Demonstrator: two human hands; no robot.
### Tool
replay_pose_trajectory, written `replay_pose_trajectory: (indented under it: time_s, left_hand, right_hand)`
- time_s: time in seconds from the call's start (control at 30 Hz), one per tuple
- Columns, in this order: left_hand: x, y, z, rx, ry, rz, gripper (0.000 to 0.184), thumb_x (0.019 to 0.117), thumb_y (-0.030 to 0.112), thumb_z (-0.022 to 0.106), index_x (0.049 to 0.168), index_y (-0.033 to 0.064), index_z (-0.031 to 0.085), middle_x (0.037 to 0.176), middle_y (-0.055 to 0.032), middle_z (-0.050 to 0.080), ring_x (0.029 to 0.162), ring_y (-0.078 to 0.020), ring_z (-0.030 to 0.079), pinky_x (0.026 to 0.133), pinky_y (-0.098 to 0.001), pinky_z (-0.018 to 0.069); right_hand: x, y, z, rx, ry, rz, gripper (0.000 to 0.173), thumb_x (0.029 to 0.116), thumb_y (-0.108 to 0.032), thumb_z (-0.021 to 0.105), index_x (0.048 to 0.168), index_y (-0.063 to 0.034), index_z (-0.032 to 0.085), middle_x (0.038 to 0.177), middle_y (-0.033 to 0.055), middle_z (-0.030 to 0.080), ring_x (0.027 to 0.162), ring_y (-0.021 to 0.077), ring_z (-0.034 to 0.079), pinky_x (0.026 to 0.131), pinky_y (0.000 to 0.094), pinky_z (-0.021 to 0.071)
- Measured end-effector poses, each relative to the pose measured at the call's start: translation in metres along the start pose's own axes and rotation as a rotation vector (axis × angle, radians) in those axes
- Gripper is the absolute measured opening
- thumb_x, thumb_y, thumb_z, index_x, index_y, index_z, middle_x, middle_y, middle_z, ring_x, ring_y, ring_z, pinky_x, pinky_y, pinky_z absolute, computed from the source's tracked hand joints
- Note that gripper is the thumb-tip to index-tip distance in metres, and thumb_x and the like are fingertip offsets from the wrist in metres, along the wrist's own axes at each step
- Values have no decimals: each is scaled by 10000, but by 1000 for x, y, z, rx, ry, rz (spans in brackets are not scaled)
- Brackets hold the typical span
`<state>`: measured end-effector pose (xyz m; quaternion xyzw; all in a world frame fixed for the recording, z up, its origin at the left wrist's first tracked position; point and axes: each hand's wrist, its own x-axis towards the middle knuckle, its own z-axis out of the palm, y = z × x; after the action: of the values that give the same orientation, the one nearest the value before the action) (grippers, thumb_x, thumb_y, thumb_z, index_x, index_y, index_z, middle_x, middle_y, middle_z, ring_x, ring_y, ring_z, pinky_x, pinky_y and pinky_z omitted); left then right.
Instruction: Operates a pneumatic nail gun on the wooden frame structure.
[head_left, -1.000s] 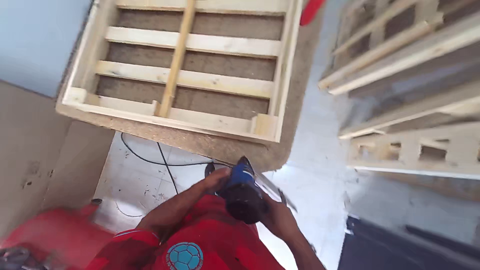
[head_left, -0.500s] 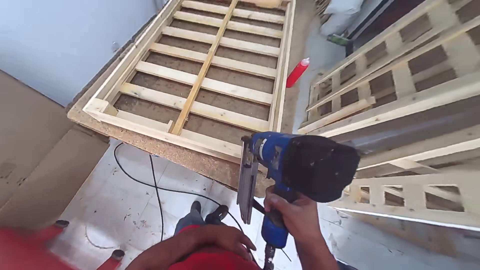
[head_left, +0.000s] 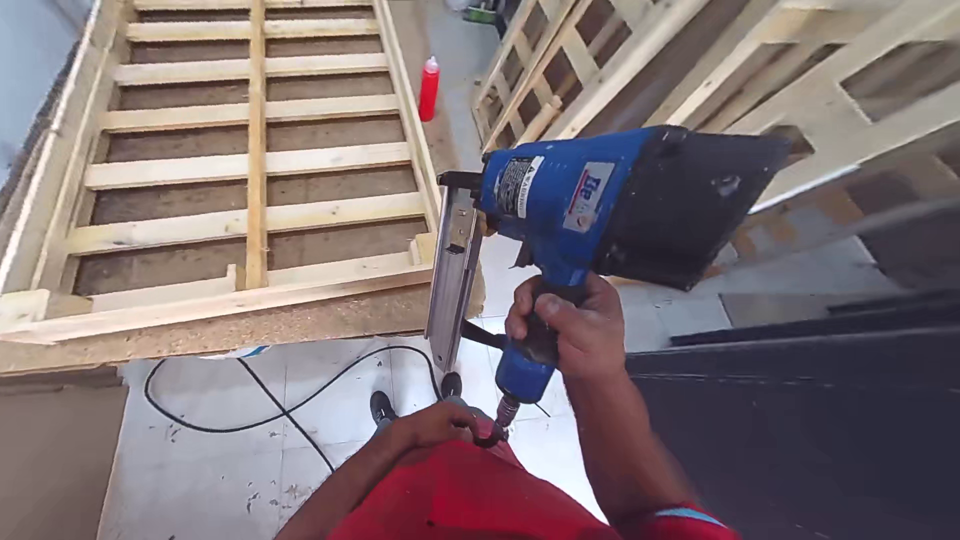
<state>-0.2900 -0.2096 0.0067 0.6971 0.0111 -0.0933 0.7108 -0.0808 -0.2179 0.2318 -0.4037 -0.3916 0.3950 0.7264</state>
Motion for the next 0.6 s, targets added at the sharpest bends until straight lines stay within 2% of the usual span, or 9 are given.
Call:
replay_pose_trajectory:
  time_s: [0.1, 0.23, 0.37, 0.47, 0.53, 0.6]
  left_hand:
    - [17, -21, -2, 98, 83, -125, 282, 961, 222, 695, 1096, -23, 723, 1121, -186, 716, 1096, -289, 674, 1024, -507, 515]
    - [31, -83, -6, 291, 209, -435, 429, 907, 428, 764, 1006, 14, 714, 1040, -169, 710, 1029, -309, 680, 969, -540, 537]
    - [31, -148, 5, 316, 403, -810, 414, 903, 439, 758, 1069, 61, 733, 1105, -151, 723, 1085, -315, 684, 1009, -562, 530]
    - [43, -160, 23, 309, 400, -1062, 463, 935, 482, 706, 1108, 53, 722, 1111, -173, 724, 1100, -338, 682, 1008, -574, 520]
    - [58, -156, 44, 286, 325, -1138, 509, 962, 531, 651, 1117, 49, 704, 1109, -176, 716, 1101, -341, 677, 1002, -571, 519]
    - [79, -148, 62, 224, 321, -1176, 543, 961, 561, 633, 1131, 50, 701, 1098, -175, 720, 1094, -342, 682, 994, -575, 521]
  right_hand:
    - [-1, -22, -41, -25, 69, -65, 259, 889, -163, 792, 1048, -46, 624, 767, 106, 705, 580, 235, 681, 567, 413, 629]
    - [-5, -66, -126, -127, 113, -127, 271, 900, -188, 779, 1091, -90, 614, 784, 79, 707, 582, 228, 676, 549, 402, 623]
    - [-10, -111, -231, -306, 103, -145, 285, 887, -228, 788, 1133, -168, 657, 812, 38, 723, 606, 199, 685, 551, 368, 621]
    - [-13, -134, -302, -387, 111, -126, 278, 884, -242, 799, 1137, -218, 687, 829, 7, 738, 629, 156, 698, 575, 315, 625]
    - [-7, -147, -337, -418, 128, -106, 270, 878, -239, 809, 1121, -231, 692, 840, -6, 744, 631, 137, 700, 578, 288, 623]
    - [9, -155, -367, -417, 159, -81, 266, 862, -231, 824, 1096, -220, 696, 822, -3, 742, 617, 138, 697, 565, 284, 620]
